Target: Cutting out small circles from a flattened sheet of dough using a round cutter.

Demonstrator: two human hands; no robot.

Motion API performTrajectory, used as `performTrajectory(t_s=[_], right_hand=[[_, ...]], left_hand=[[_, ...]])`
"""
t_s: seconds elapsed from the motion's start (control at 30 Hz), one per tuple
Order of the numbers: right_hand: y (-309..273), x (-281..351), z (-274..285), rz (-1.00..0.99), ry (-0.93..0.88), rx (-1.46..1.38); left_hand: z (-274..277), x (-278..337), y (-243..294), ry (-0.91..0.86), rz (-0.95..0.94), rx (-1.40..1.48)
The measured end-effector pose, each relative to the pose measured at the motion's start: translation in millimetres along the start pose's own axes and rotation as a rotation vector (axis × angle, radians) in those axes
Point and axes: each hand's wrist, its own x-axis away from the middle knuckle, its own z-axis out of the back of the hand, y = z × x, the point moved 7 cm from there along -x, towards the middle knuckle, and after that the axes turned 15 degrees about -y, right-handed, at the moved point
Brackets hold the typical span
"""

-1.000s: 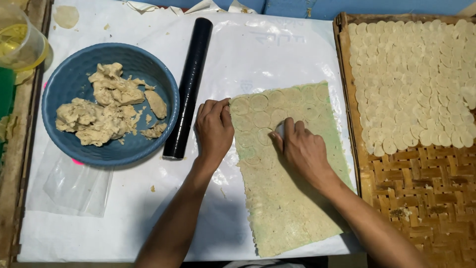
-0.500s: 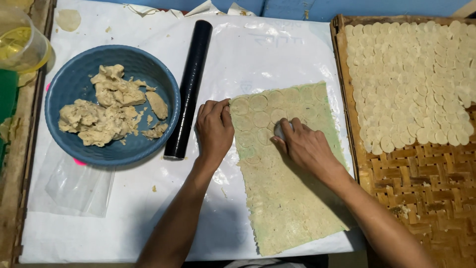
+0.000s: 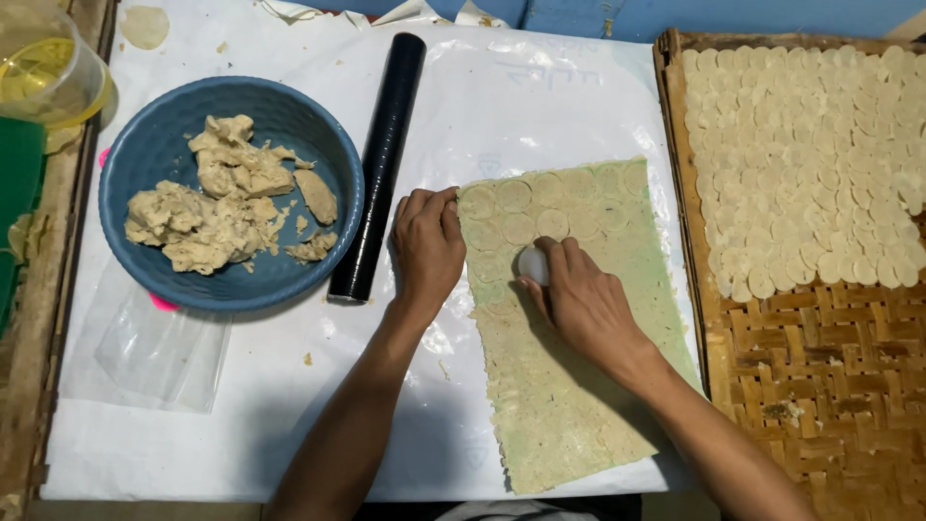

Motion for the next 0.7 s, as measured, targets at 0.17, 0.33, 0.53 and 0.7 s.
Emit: performTrajectory(t_s=[0.17, 0.33, 0.53, 0.7], right_hand=[[-17, -6, -1, 0.103, -0.023, -0.032], [-41, -19, 4, 0.185, -0.043, 0.002], [-47, -29, -1, 0.19, -0.047, 0.068], [-47, -39, -21, 0.116, 0.053, 0.316]], left_hand=[[2, 0, 3, -0.004, 0.001, 0.019], [2, 0, 2, 0.009, -0.017, -0.003], [2, -1, 2, 0.016, -0.028, -0.019], [2, -1, 2, 0.028, -0.047, -0.024]])
